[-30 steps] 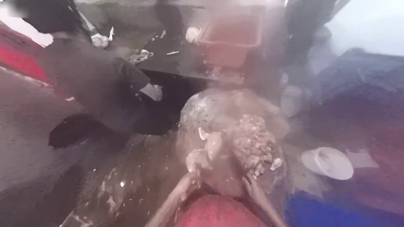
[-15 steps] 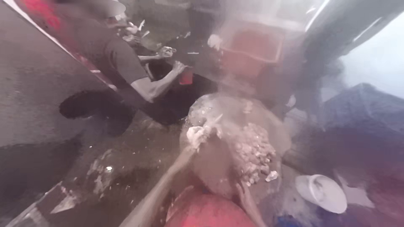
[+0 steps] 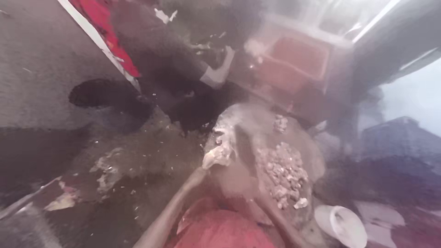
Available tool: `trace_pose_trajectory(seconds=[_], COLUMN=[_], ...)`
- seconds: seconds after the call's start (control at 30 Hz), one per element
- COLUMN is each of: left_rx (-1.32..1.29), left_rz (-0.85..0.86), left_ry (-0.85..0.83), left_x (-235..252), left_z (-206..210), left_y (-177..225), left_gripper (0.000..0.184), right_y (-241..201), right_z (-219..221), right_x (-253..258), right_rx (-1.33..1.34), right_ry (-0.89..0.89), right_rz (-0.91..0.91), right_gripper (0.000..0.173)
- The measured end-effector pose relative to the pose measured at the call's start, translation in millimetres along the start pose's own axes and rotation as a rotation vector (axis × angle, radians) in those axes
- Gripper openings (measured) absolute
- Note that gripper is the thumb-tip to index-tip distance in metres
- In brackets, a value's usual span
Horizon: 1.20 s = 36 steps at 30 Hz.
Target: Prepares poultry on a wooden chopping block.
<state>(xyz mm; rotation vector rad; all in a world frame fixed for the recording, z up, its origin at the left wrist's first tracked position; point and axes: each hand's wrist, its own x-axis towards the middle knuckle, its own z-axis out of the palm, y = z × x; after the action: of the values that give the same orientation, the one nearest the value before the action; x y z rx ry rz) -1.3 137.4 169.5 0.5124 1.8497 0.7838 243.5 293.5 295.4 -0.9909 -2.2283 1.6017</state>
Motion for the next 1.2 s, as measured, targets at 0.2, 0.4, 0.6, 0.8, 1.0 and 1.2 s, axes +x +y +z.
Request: trace_pose_trajectory(seconds=[0.2, 0.4, 0.6, 0.8, 1.0, 1.2], left_rx=[0.032, -0.079, 0.499, -0.211, -0.712, -0.405], left_rz=[-0.009, 0.028, 0.075, 0.233, -0.046, -0.211], left_ry=[0.063, 0.211, 0.305, 0.120, -0.169, -0.128], left_x=[-3.0, -33.7, -75.7, -91.7, -35.0, -22.0], left_z=[-40.2, -68.1, -107.5, -63.4, 40.0, 70.3], left_y=[-35.0, -66.6, -46.1, 12.5, 25.0, -11.0], left_gripper=[0.027, 0.021, 0.025, 0.019, 0.030, 0.031], right_y=[79.9, 35.2, 74.3, 116.1, 29.3, -29.2], right_z=[3.5, 33.0, 16.4, -19.2, -50.1, -39.8], right_x=[22.9, 23.4, -10.6, -2.7, -2.7, -31.6], right_rx=[-0.327, -0.160, -0.384, -0.289, -0.024, 0.320], right_ry=[-0.342, -0.259, -0.250, 0.127, 0.239, 0.295], right_rz=[0.309, 0.371, 0.406, 0.272, 0.082, -0.165], right_gripper=[0.053, 0.047, 0.052, 0.051, 0.068, 0.067])
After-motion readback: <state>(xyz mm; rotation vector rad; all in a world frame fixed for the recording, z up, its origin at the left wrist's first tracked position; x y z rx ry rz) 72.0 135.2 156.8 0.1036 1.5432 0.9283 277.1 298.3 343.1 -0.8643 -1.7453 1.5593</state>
